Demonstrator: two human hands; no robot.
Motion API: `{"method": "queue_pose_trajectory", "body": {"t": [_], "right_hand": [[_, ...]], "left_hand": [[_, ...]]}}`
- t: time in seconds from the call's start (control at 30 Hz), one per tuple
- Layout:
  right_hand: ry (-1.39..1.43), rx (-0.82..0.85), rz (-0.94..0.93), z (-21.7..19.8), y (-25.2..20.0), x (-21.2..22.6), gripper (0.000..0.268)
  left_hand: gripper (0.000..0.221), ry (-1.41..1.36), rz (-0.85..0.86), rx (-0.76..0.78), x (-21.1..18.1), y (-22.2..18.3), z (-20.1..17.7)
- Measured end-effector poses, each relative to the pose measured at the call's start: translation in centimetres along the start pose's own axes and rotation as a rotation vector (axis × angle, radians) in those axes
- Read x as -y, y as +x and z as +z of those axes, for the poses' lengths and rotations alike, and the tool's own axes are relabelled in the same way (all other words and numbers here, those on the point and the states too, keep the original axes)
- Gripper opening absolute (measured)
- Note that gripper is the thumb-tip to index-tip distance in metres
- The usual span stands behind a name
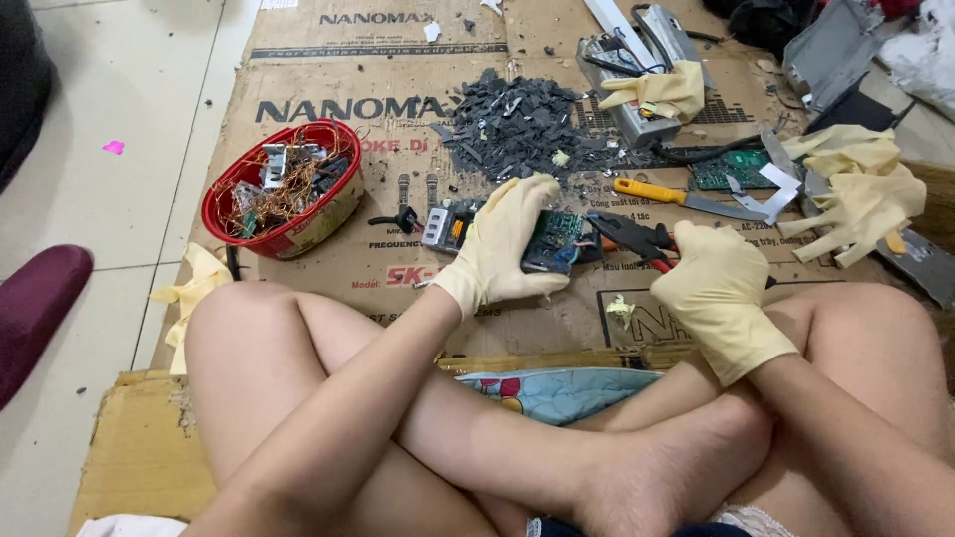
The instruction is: Removing electronic components from a circuit board using pliers and cleaning the board with a brush.
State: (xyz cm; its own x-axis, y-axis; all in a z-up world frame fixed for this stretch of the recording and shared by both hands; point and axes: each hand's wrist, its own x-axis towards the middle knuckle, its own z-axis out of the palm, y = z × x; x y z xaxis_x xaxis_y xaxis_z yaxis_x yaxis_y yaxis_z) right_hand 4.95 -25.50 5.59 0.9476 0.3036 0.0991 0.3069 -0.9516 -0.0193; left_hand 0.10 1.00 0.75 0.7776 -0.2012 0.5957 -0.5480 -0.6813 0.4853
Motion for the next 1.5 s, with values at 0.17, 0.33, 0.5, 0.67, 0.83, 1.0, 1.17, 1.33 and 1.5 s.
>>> {"method": "queue_pose_trajectory", "body": {"t": [0.17,0.33,0.5,0.67,0.83,1.0,1.17,1.33,1.5], "right_hand": [[-0.067,-0.053,-0.065,1.0,-0.1,-1.2,0.037],[-0.092,-0.075,-0.074,1.2,-0.1,-0.7,0.038],[0.191,0.081,0.107,1.2,-0.6,1.0,0.032],[0.288,0.422,0.366,2.3,-1.0,1.8,0.034],[0.379,0.629,0.408,3.0,-2.0,0.8,0.045],[1.188,0.871,0.609,-3.0,-4.6,3.5,0.001],[1.535,0.919,0.634,-2.4,-5.0,3.8,0.003],[1.963,0.991,0.649,-1.1,-6.6,4.0,0.006],[2.031,1.162,0.847,-0.6,-7.0,2.4,0.011]], "left_hand": [[0.107,-0.031,-0.073,0.138,-1.9,0.7,-1.2],[0.038,0.152,-0.22,0.002,-1.4,1.2,3.2],[0.031,0.579,-0.08,-0.542,0.5,1.9,7.1],[0.029,0.571,-0.039,-0.593,1.0,1.9,7.7],[0.025,0.548,-0.003,-0.556,0.7,0.9,7.6],[0.028,0.485,0.015,-0.551,0.7,0.4,7.8],[0.028,0.475,-0.001,-0.625,1.1,1.0,8.3],[0.03,0.468,-0.008,-0.659,1.1,1.3,8.2],[0.026,0.472,-0.15,-0.615,-0.2,1.4,7.7]]}}
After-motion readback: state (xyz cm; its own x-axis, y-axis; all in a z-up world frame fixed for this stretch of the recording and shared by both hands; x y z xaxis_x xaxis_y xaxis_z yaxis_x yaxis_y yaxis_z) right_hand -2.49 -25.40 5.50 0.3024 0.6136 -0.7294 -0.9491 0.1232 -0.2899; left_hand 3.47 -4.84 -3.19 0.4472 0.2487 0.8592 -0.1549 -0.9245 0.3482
